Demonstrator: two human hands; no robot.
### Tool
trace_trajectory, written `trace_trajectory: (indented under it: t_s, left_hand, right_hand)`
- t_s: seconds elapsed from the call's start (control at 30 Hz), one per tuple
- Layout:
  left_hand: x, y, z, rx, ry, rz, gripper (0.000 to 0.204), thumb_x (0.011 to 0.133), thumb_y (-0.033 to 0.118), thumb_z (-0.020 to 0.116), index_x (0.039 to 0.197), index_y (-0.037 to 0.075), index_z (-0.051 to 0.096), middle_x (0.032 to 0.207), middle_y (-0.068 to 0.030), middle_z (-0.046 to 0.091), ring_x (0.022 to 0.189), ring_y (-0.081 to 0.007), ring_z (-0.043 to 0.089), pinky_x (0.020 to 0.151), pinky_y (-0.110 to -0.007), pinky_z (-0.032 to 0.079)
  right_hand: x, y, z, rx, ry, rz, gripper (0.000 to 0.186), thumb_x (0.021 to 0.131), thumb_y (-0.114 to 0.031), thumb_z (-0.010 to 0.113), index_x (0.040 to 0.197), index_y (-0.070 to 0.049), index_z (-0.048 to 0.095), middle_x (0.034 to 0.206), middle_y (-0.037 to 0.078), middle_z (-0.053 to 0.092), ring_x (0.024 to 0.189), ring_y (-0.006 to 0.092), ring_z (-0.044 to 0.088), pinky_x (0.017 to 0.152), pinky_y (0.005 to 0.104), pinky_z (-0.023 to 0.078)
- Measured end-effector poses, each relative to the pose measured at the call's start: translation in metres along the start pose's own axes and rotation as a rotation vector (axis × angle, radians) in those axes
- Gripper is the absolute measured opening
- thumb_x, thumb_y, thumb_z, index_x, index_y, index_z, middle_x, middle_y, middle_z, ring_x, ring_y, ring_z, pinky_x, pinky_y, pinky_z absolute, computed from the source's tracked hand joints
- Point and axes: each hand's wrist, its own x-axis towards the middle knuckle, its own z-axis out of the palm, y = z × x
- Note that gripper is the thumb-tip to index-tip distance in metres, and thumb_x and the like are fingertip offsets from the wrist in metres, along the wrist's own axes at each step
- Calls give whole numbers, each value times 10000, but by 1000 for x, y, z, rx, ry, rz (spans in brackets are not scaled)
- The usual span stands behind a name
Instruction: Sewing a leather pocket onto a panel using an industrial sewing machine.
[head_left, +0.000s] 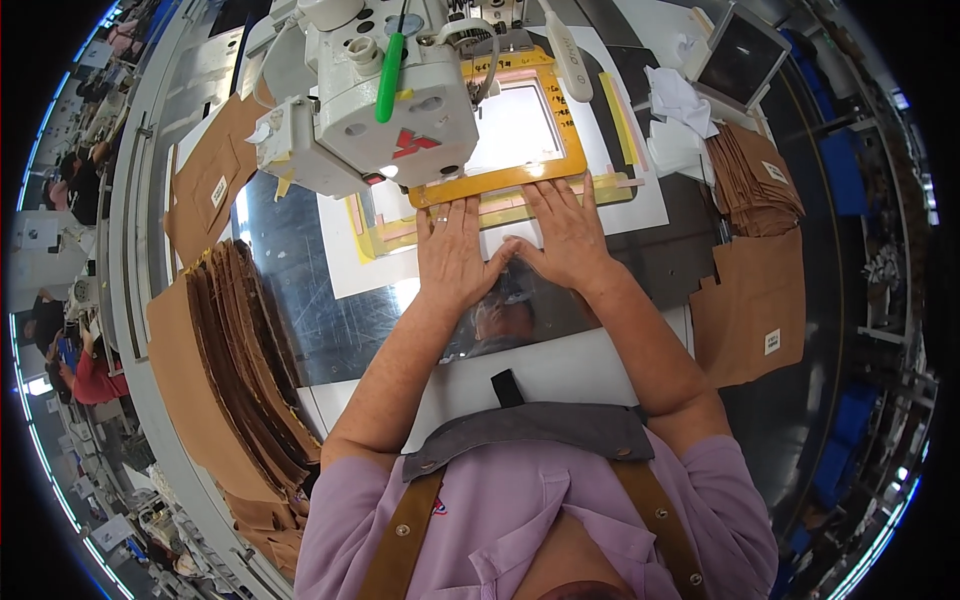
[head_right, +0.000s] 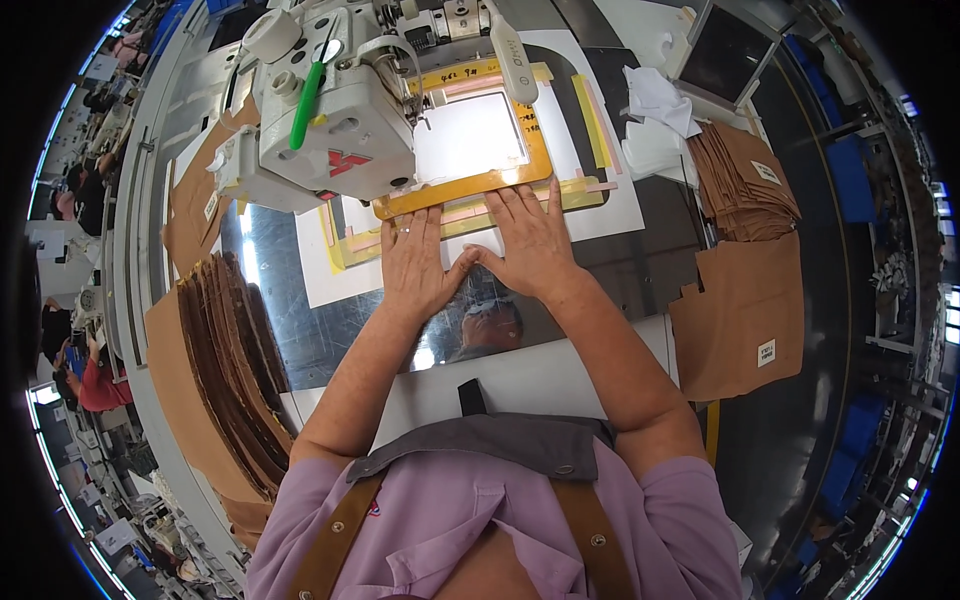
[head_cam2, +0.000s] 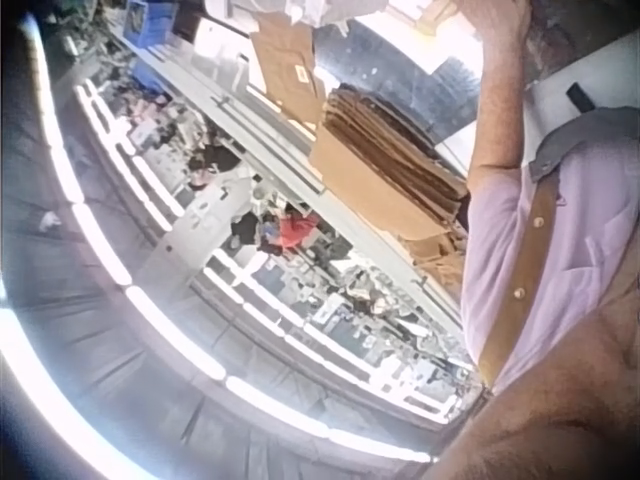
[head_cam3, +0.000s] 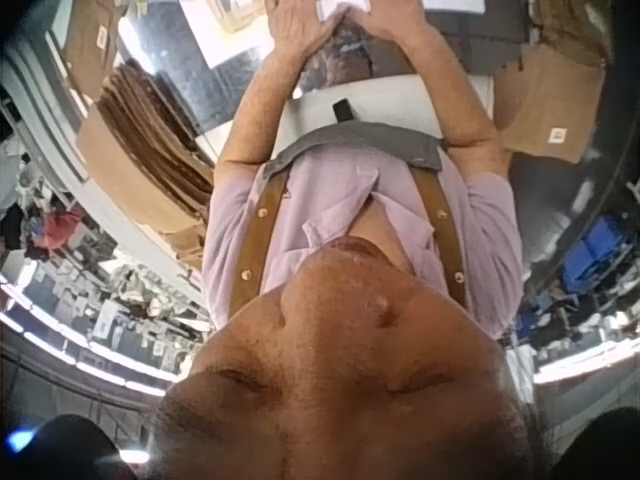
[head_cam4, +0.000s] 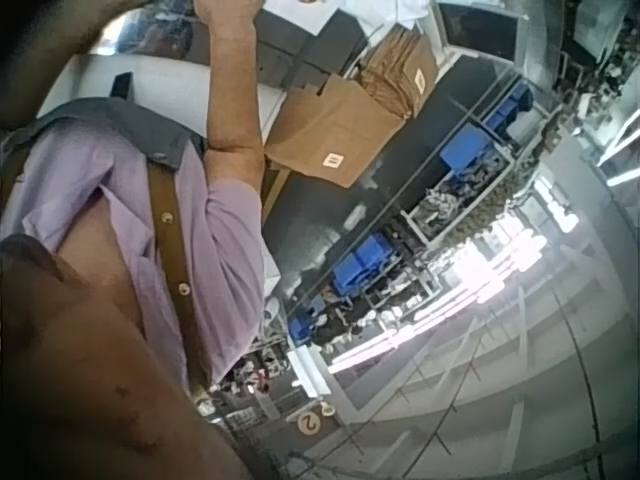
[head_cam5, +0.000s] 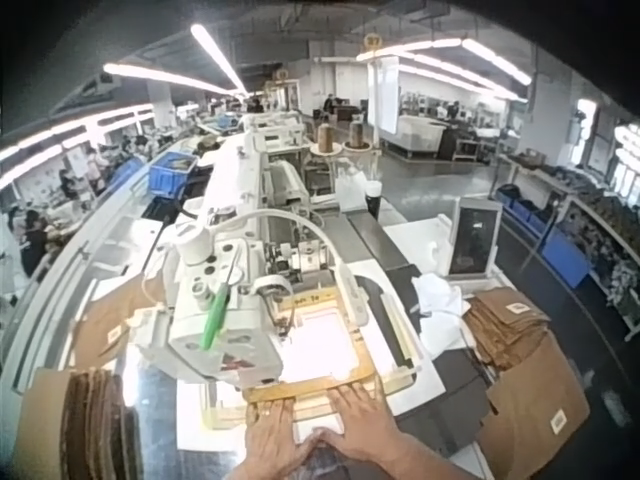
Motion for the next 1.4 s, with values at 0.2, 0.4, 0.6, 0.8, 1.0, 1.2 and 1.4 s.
trace_trajectory:
  t_s: [0.2, 0.4, 0.6, 0.8, 1.0, 1.2, 1.4]
  left_hand:
    - [2, 0, 0, 37, 2, -36, 962, 979, 752, 343, 1559, -16, 371, 1645, -206, 325, 1552, -353, 244, 1241, -584, 76]
    - [3, 1, -3, 32, -9, -47, 954, 984, 742, 348, 1570, -11, 353, 1649, -198, 324, 1561, -334, 230, 1243, -580, 57]
    - [7, 2, -5, 41, 1, -94, 941, 981, 727, 375, 1553, -21, 371, 1640, -199, 341, 1547, -338, 267, 1230, -603, 71]
    - [5, 3, -17, -109, -2, -131, 930, 941, 688, 503, 1524, -30, 400, 1600, -228, 383, 1525, -348, 307, 1221, -661, 71]
    - [-8, -2, 6, -184, 193, -115, 910, 947, 687, 490, 1528, -9, 414, 1600, -253, 364, 1534, -383, 269, 1222, -688, 83]
    - [-17, 4, -16, -137, 103, -260, 916, 938, 683, 503, 1525, -16, 423, 1597, -223, 382, 1531, -350, 281, 1237, -671, 61]
    - [-84, -30, -30, -12, 296, -347, 873, 970, 643, 492, 1529, -22, 405, 1578, -192, 433, 1514, -299, 339, 1254, -620, 81]
  right_hand:
    - [3, 0, 4, -3, 22, 0, 872, 950, -663, 519, 1518, -6, 441, 1522, 168, 477, 1476, 361, 371, 1227, 689, 53]
    - [3, -3, -1, -30, -25, 31, 855, 955, -659, 521, 1511, -13, 456, 1523, 162, 474, 1494, 325, 347, 1231, 681, 56]
    - [10, 0, 1, 25, 34, 78, 832, 942, -538, 604, 1545, -9, 385, 1621, 177, 363, 1530, 338, 282, 1227, 677, 61]
    - [13, 1, 0, -60, 151, 178, 752, 962, -492, 615, 1523, -25, 436, 1570, 207, 427, 1494, 396, 332, 1197, 690, 143]
    - [9, 9, 16, -120, 172, 259, 643, 982, -506, 613, 1326, 36, 580, 1500, 304, 463, 1480, 479, 325, 1211, 628, 199]
    - [6, 30, 32, -190, 193, 289, 732, 1018, -552, 532, 1256, 140, 544, 1591, 373, 298, 1523, 459, 257, 1227, 596, 190]
    - [13, 22, 24, -167, 112, 337, 760, 1020, -573, 509, 1279, 141, 539, 1608, 363, 275, 1536, 451, 229, 1246, 573, 169]
